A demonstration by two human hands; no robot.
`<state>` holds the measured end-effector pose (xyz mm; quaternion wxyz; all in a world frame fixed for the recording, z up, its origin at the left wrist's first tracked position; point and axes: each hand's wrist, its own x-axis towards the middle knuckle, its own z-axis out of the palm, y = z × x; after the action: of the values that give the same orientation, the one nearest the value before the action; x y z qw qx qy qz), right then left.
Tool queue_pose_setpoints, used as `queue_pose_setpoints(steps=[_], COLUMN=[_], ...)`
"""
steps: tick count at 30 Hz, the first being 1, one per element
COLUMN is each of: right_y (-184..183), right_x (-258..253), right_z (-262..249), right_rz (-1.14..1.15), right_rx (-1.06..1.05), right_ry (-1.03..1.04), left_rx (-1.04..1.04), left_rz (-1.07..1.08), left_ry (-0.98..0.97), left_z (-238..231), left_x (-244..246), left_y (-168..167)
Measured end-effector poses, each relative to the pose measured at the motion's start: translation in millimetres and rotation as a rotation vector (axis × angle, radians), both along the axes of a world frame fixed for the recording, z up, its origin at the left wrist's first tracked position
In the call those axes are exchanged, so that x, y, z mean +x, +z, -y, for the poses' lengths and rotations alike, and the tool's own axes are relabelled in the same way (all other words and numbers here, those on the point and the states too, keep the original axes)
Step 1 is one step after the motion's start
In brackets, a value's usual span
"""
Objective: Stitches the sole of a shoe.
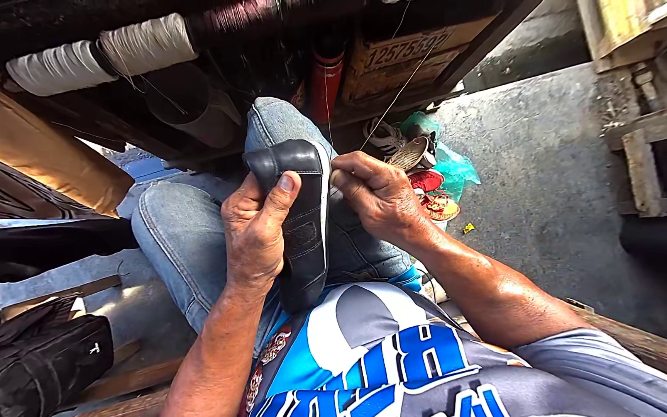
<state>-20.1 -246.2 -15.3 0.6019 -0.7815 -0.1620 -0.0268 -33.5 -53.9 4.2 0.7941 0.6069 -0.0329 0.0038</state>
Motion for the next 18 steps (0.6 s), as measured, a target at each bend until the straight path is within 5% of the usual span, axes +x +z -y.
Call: queue_pose_setpoints(steps=[9,16,18], right_y=[-20.2,-4.7,0.4], right_x=[23.9,18.8,16.1], right_z=[44.8,47.0,46.1], right_rz=[-0.055,-0.380,-0.479], right_rx=[-0.049,0.377,0.541], right_ry=[-0.219,0.056,0.142], left_rx=[-0.001,-0.274,-0.176], left_rz=[0.021,-0.168,-0.155], left_ry=[-0.024,-0.220,-0.246], left_z=[-8.3,-41.9,-46.8], left_x=[0.7,3.5,7.4], left_y=[-3.9,-8.6,-13.1])
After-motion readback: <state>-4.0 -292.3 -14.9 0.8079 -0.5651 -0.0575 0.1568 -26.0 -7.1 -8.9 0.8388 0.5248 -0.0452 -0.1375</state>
